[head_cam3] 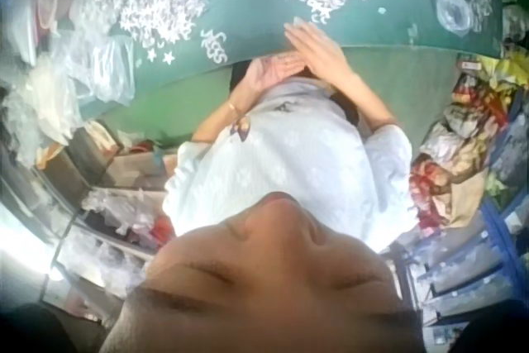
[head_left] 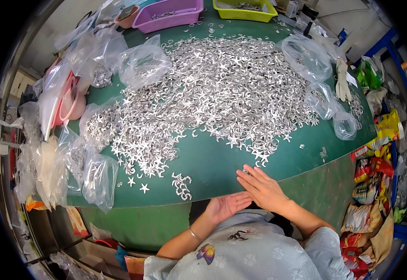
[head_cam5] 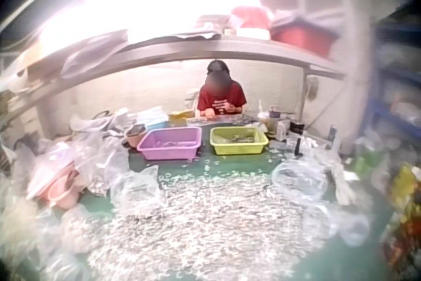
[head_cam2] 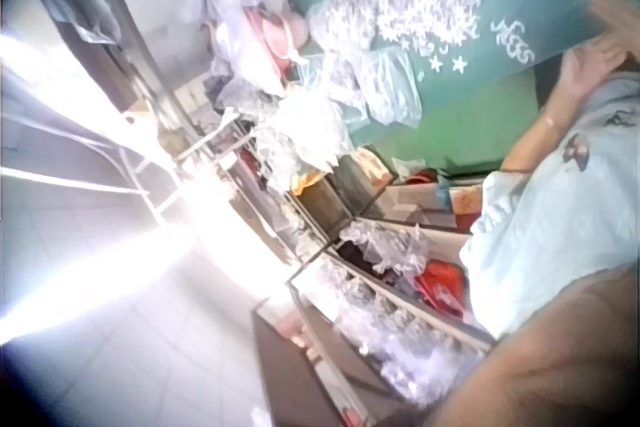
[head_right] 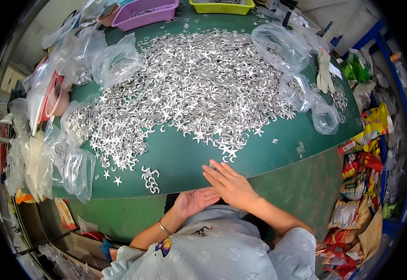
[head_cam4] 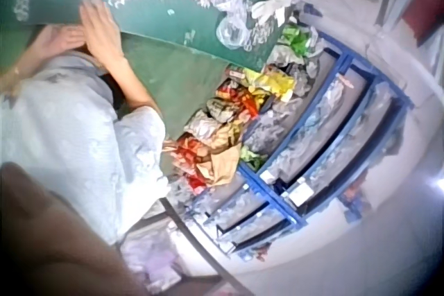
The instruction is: The person sorts small star-shaped and crescent-moon-shaped metal charms by hand on a green workbench, moving them between piles and into plastic bags.
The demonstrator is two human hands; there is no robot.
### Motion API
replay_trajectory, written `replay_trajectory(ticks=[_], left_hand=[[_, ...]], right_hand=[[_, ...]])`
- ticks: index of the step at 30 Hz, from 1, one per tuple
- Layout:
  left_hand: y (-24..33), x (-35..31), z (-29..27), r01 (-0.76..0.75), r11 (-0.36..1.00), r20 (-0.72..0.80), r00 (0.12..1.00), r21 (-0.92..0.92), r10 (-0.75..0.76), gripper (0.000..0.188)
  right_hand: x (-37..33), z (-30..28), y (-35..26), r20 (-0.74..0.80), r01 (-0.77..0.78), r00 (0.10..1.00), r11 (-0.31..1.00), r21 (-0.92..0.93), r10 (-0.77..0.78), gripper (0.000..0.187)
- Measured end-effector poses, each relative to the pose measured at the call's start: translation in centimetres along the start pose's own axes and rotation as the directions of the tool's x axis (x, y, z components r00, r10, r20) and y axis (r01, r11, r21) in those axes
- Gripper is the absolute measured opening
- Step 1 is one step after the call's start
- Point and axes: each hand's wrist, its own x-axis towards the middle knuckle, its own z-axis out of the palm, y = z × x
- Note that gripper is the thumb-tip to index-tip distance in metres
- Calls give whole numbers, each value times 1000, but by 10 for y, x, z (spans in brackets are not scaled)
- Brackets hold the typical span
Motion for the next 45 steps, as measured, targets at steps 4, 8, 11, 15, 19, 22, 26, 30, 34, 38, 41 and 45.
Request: replay_trajectory(ticks=[4, 8, 11, 15, 19, 22, 26, 30, 34, 38, 41, 45], left_hand=[[-3, -11, 46, 227, 862, -248, 961, 454, -123, 49], [15, -3, 122, 56, 136, -66, 995, 989, 72, 30], [16, 34, 144, -282, -443, 389, 905, 851, 172, 32], [34, 94, 114, -381, -798, 533, 841, 467, -90, 44], [46, 105, 102, -381, -870, 511, 840, 314, -184, 51], [50, 96, 107, -339, -898, 498, 851, 280, -165, 54], [50, 82, 106, -262, -933, 480, 870, 247, -117, 53], [57, 72, 101, -221, -940, 507, 860, 259, -63, 53], [52, 59, 105, -325, -870, 586, 809, 371, -52, 58], [42, 14, 123, -163, -852, 565, 806, 498, 177, 52], [40, -30, 111, 35, -766, 517, 719, 641, 465, 43], [64, -79, 90, 376, -657, 503, 433, 654, 748, 41]], right_hand=[[-10, -4, 6, -42, -29, 999, 1000, -8, 29, 45], [-19, -11, 15, -40, -34, 999, 999, 7, 34, 42], [-27, -11, 22, 87, -105, 991, 993, 61, 100, 39], [-41, -17, 33, 141, -147, 980, 989, 33, 141, 39], [-59, -27, 45, -96, -91, 992, 995, -46, 87, 41], [-73, -41, 59, -109, -183, 979, 979, -90, 173, 52], [-80, -58, 79, -171, -373, 920, 923, -95, 354, 61], [-83, -67, 100, -255, -476, 861, 874, -103, 439, 65], [-81, -64, 123, -355, -514, 820, 850, -116, 448, 52], [-63, -62, 104, -443, -512, 796, 849, -129, 413, 43], [-24, -56, 68, -380, -378, 858, 926, -9, 346, 42], [46, -40, 19, -110, -87, 986, 956, 279, 122, 53]])
